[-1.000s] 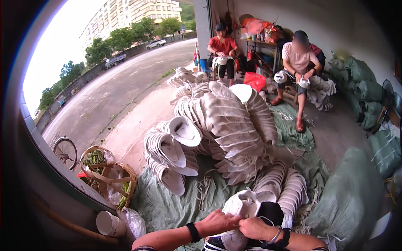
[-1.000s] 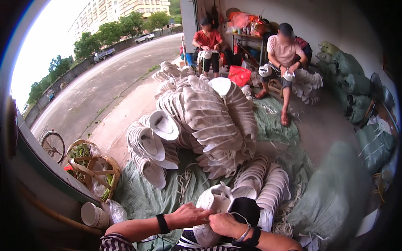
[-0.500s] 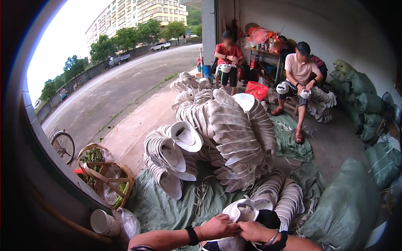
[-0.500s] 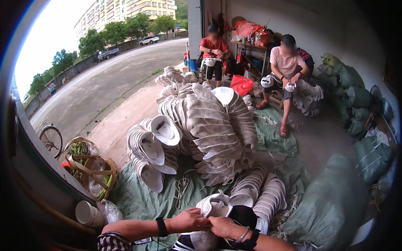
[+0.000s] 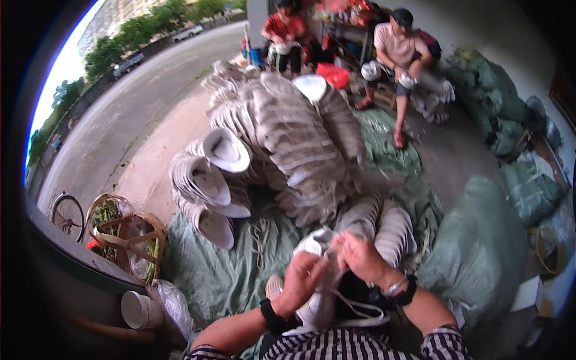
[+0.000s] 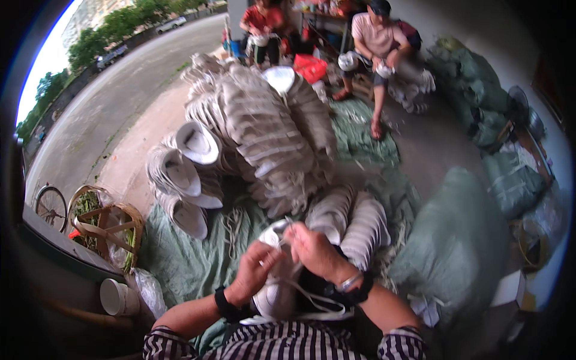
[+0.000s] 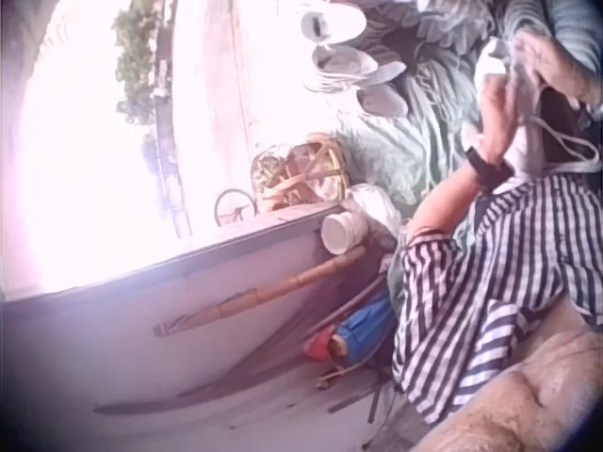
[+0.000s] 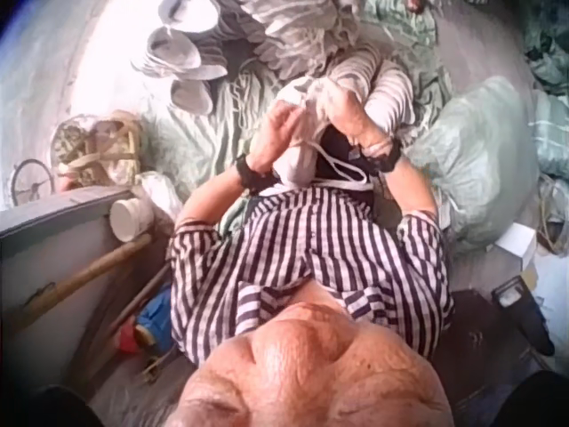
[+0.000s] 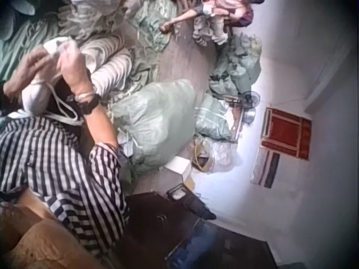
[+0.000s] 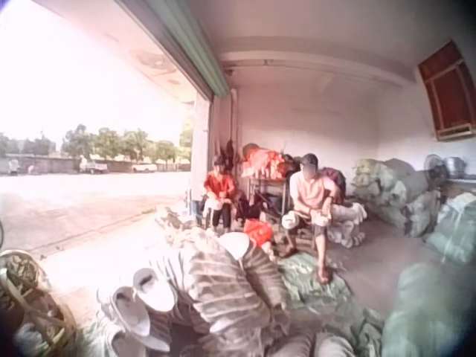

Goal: The recorder is lacing a pair of white sneakers.

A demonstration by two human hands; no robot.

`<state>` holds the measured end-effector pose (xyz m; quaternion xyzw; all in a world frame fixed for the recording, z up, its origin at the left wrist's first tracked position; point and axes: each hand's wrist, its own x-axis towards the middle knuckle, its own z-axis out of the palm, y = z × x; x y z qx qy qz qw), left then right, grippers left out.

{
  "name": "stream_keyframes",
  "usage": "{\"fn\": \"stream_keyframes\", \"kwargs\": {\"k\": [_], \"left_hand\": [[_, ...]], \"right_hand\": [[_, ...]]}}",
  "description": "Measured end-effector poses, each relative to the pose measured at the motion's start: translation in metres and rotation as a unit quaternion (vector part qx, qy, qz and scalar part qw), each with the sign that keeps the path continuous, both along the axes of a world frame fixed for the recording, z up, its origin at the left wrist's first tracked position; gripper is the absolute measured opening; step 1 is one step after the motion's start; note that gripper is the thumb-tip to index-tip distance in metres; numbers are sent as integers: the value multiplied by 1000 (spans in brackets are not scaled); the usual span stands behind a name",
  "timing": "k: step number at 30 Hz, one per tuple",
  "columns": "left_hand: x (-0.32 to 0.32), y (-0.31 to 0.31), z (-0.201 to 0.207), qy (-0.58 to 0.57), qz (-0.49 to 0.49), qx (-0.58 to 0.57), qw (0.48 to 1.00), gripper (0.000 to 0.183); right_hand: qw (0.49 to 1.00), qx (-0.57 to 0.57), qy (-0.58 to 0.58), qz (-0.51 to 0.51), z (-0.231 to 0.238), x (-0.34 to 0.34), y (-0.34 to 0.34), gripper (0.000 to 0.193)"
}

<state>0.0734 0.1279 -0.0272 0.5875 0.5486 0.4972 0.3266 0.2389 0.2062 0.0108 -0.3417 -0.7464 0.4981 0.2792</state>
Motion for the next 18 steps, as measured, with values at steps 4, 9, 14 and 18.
{"fn": "stream_keyframes", "kwargs": {"k": [4, 9, 14, 18], "left_hand": [[8, -1, -7, -67, 11, -19, 998, 15], [19, 2, -6, -8, 57, -4, 998, 11], [21, 3, -5, 91, 40, -26, 995, 13], [12, -12, -19, 312, 7, 31, 950, 67]], "right_hand": [[965, -246, 51, -77, -15, 10, 0, 36], [954, -249, 166, -15, -35, 7, -15, 40], [950, -217, 221, -45, -46, -17, -22, 32], [887, -304, 315, -146, -48, -15, 0, 27]]}}
